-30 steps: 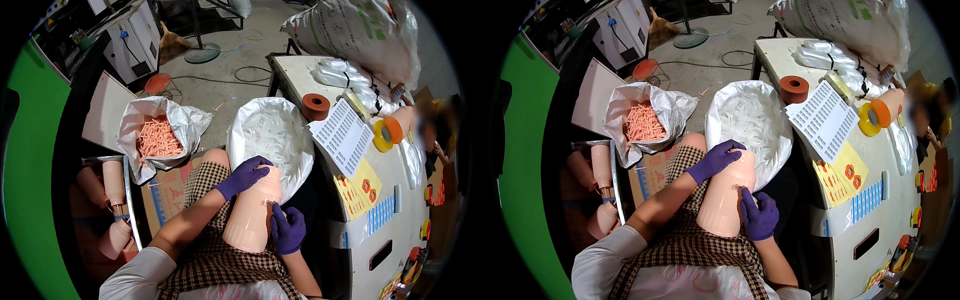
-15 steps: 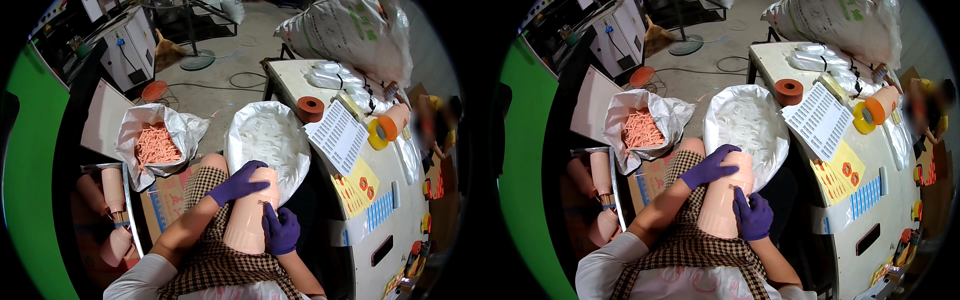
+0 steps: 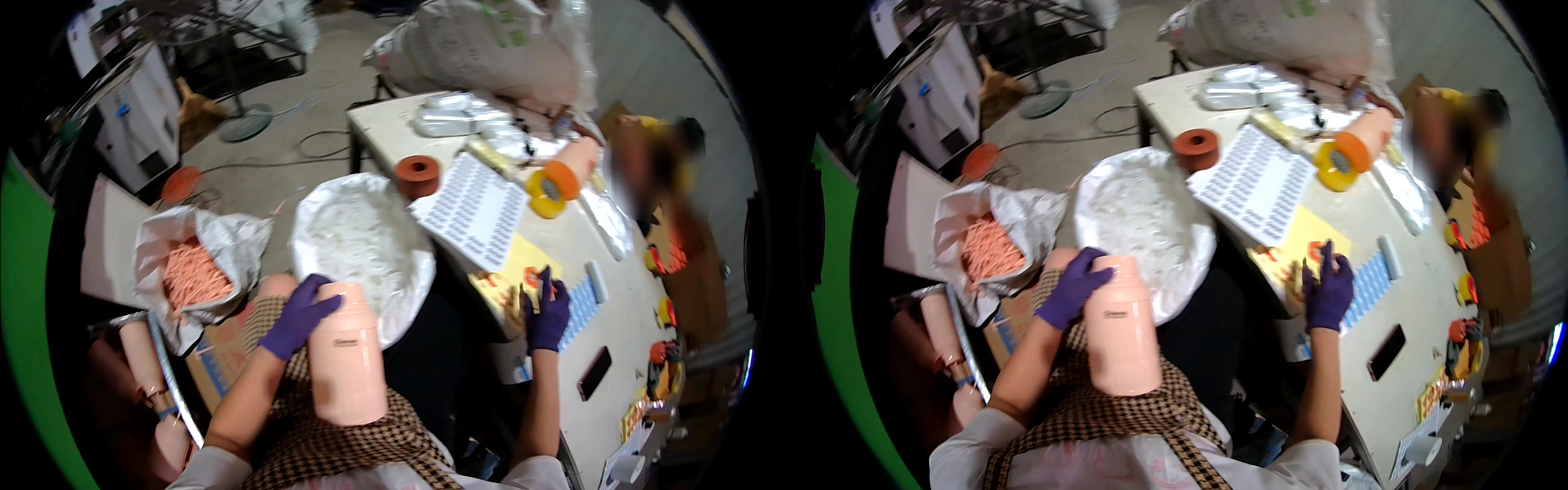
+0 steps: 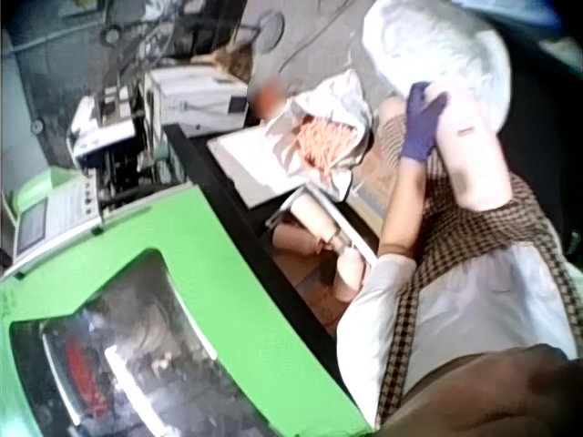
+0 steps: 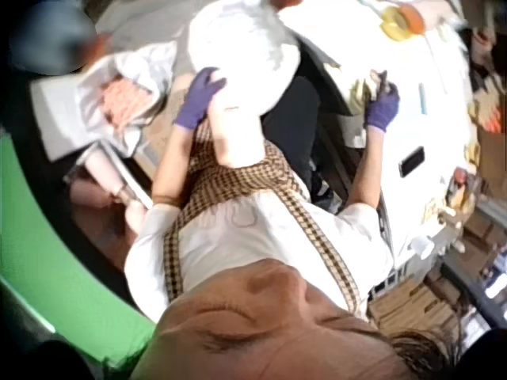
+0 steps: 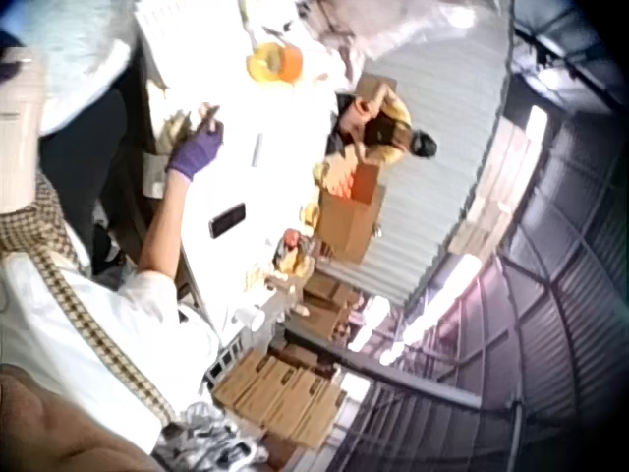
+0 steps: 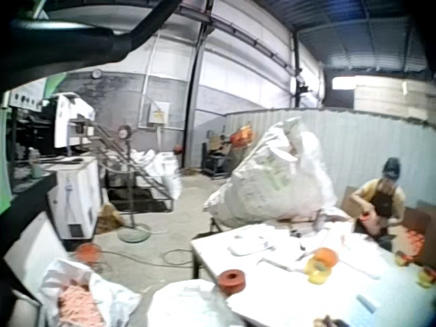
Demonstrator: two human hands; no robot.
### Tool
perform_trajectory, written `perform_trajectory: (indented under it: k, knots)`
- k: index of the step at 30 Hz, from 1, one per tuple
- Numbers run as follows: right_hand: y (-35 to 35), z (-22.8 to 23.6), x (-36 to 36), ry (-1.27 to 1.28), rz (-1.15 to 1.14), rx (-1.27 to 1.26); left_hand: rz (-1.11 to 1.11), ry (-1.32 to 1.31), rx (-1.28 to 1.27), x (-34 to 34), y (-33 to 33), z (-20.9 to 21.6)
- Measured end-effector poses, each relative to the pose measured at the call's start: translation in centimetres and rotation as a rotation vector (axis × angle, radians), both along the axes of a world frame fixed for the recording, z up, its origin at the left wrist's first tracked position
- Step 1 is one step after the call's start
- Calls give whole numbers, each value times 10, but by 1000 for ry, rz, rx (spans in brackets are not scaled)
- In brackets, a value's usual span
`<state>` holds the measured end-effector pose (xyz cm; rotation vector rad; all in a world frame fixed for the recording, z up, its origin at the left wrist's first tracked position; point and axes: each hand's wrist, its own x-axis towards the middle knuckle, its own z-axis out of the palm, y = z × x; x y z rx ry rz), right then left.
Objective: The person picks up peach-colored plastic components from a box, applies stickers to their surface while holding them, and places the finished items on a table.
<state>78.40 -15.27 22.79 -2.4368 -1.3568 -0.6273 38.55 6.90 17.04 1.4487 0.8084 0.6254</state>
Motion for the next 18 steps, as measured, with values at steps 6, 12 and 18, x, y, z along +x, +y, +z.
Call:
perform_trajectory:
  k: [6, 12, 18]
  knots:
    - [-21, -25, -126, 1069, 822, -241, 316, -482, -438, -9, 29, 0]
    - [-26, -87, -176, 1418, 341, 43, 252, -233, -346, 28, -7, 16]
    - [-47, -28, -58, 871, 293, 409, 27, -71, 148, -8, -29, 40]
